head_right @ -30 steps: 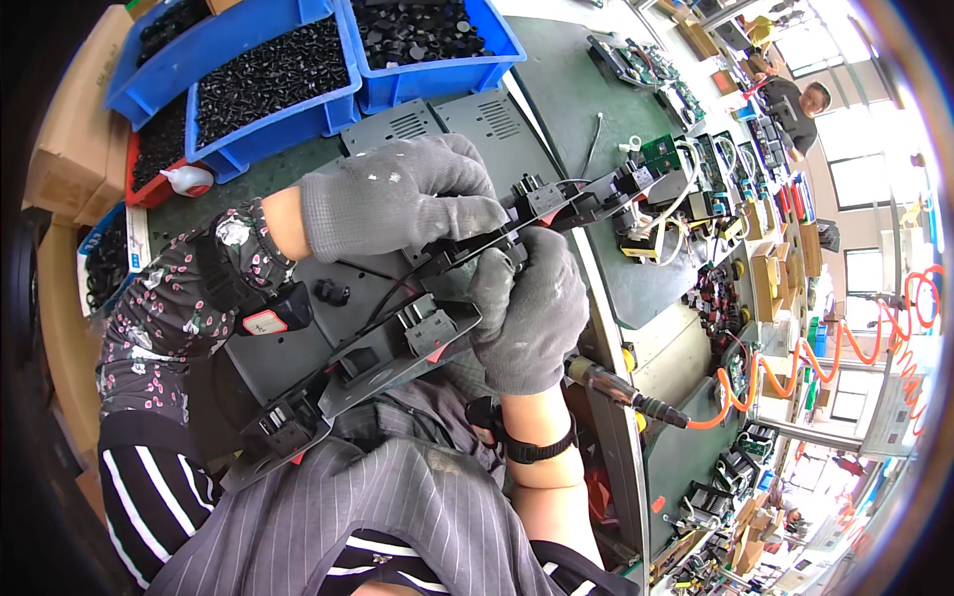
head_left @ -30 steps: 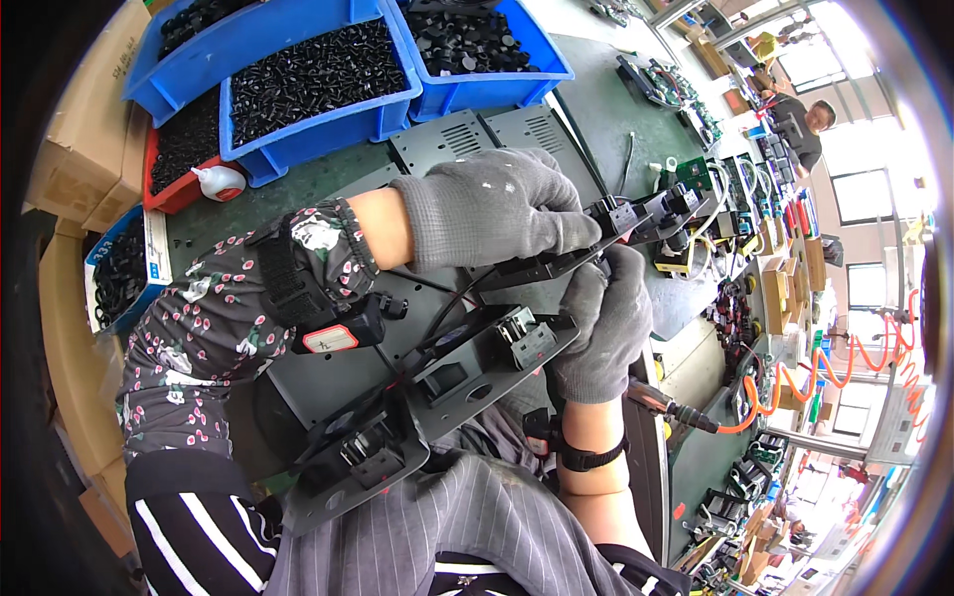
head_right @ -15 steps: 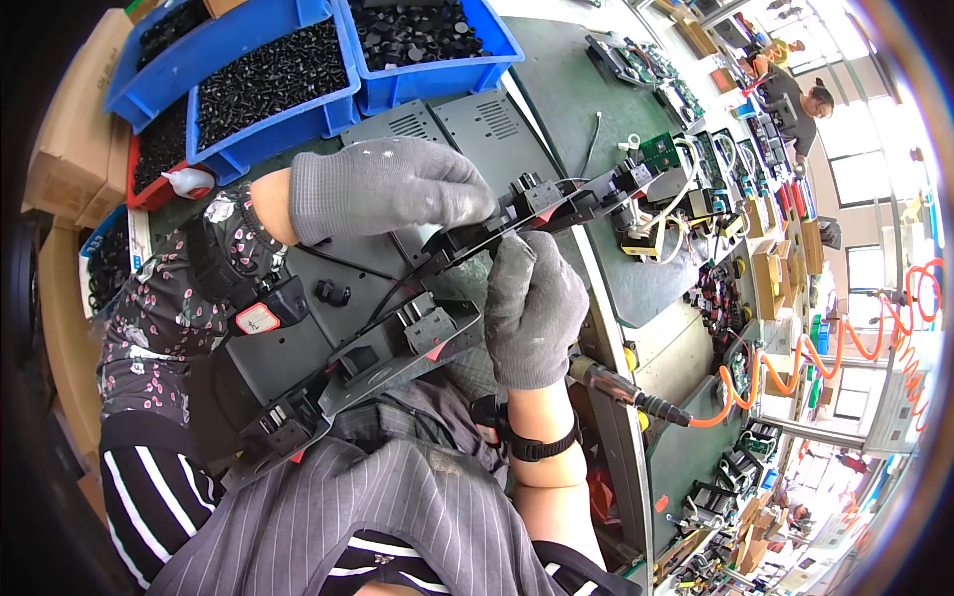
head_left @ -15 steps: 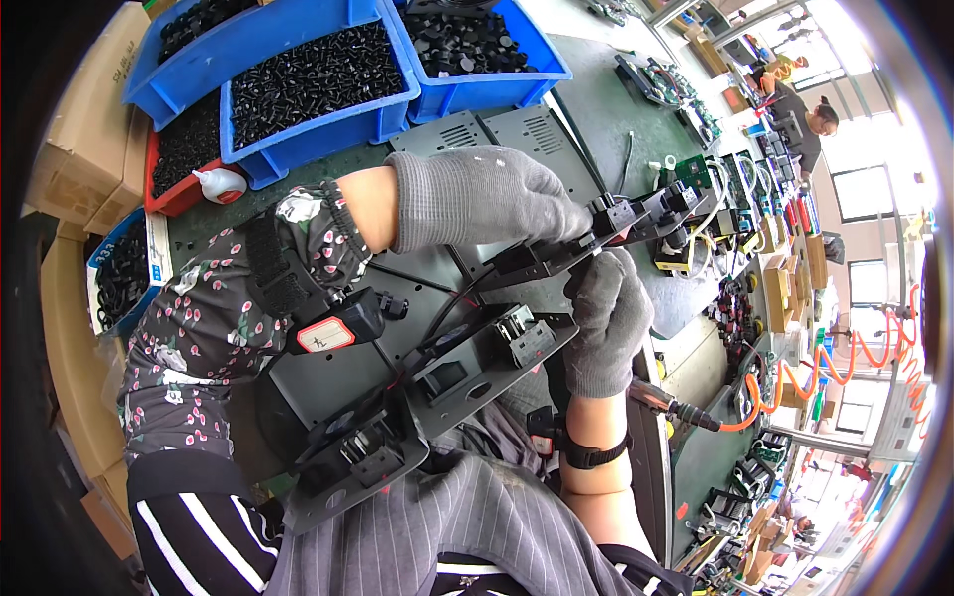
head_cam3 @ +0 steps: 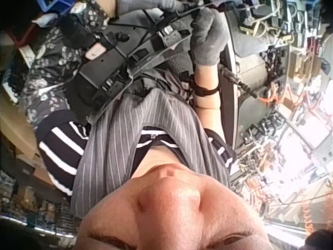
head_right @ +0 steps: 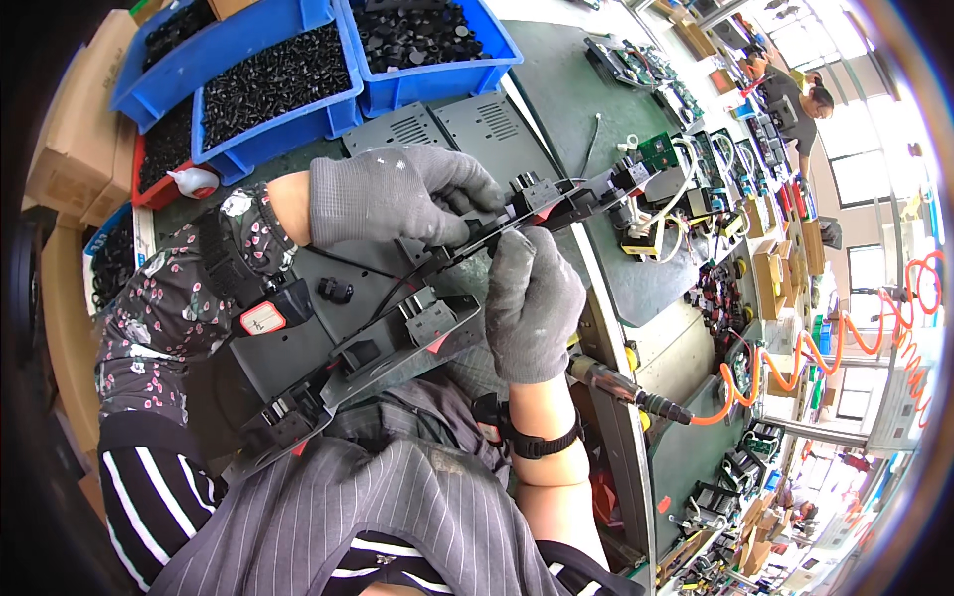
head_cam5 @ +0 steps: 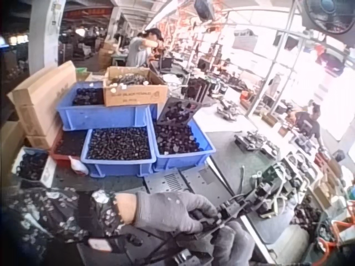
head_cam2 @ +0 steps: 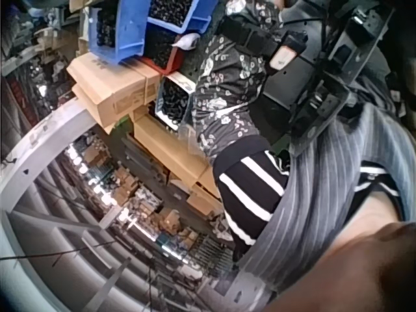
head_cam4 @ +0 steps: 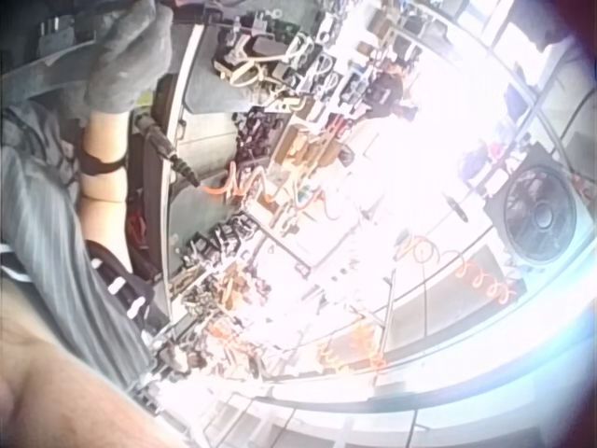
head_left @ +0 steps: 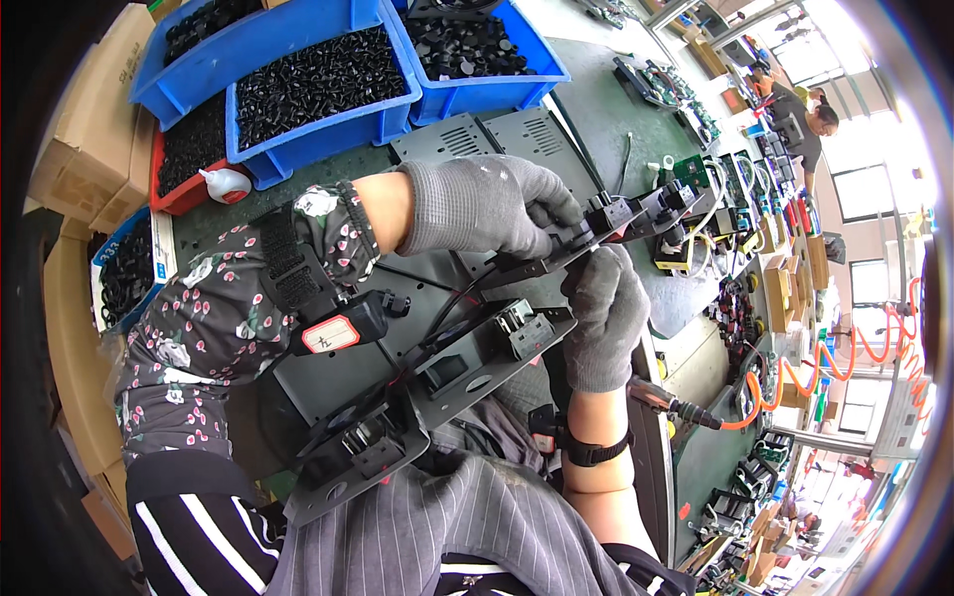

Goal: Assemble and apply glue to components on electronic power supply or inverter units at a factory assembly line.

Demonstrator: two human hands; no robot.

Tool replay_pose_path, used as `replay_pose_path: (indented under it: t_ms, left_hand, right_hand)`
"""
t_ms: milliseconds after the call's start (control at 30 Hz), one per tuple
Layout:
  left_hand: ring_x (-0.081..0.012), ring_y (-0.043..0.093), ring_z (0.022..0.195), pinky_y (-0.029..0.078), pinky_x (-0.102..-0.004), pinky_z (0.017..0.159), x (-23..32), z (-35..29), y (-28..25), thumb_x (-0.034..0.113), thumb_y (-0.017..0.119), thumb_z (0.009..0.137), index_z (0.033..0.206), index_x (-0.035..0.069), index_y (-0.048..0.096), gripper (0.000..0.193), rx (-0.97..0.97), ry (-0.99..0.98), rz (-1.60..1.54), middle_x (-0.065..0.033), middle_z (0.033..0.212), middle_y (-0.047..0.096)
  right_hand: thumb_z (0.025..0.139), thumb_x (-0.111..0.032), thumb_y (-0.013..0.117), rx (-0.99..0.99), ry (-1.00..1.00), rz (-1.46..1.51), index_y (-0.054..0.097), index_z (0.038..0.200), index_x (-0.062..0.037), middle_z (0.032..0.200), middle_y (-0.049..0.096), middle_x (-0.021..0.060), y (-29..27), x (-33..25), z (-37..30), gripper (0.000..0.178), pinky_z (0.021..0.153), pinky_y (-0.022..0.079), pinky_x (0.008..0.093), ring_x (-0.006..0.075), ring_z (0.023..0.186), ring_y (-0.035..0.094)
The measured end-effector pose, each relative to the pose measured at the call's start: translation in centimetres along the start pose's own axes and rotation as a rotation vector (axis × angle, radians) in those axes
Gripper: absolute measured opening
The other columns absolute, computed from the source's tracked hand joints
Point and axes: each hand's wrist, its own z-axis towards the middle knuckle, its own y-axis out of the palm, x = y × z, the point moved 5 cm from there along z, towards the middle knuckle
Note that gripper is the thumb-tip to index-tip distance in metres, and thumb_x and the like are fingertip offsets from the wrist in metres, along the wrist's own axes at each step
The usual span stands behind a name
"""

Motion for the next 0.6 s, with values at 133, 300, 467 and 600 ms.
replay_pose_path:
  t_ms: [133,300,467,600]
  left_hand:
    - [-0.0135,0.059,0.097,0.048,-0.0271,0.084,-0.7,0.3,-0.4,0.018,0.067,0.083,0.126,-0.004,0.053,0.051,-0.072,-0.175,-0.385,-0.0080,0.108,0.064]
    - [-0.0124,0.059,0.094,0.049,-0.0259,0.081,0.2,-0.1,-0.1,0.025,0.066,0.086,0.126,-0.001,0.054,0.049,-0.010,-0.016,0.035,-0.0085,0.107,0.064]
    - [-0.0118,0.060,0.089,0.050,-0.0261,0.081,0.1,0.4,0.2,0.019,0.068,0.083,0.126,0.000,0.054,0.049,0.015,-0.143,-0.193,-0.0084,0.104,0.064]
    - [-0.0098,0.060,0.086,0.051,-0.0263,0.078,0.3,0.0,0.2,0.025,0.068,0.086,0.126,0.001,0.055,0.048,0.015,-0.085,-0.021,-0.0080,0.100,0.065]
  right_hand:
    - [0.098,-0.030,0.047,0.009,-0.021,-0.025,0.057,0.082,-0.0029,0.062,0.054,0.0163,0.3,0.5,0.0,0.033,0.054,0.042,0.0404,0.0378,0.059,0.056]
    - [0.098,-0.029,0.046,-0.005,0.011,0.049,0.057,0.082,-0.0030,0.061,0.054,0.0162,0.4,0.6,-0.3,0.032,0.054,0.041,0.0410,0.0382,0.059,0.055]
    - [0.098,-0.028,0.046,0.002,-0.017,0.063,0.057,0.082,-0.0029,0.062,0.054,0.0156,0.4,1.0,-0.2,0.031,0.055,0.041,0.0408,0.0377,0.059,0.055]
    - [0.097,-0.027,0.048,-0.031,0.023,0.019,0.057,0.086,-0.0028,0.065,0.056,0.0154,-0.1,1.2,-0.1,0.028,0.055,0.042,0.0404,0.0357,0.060,0.056]
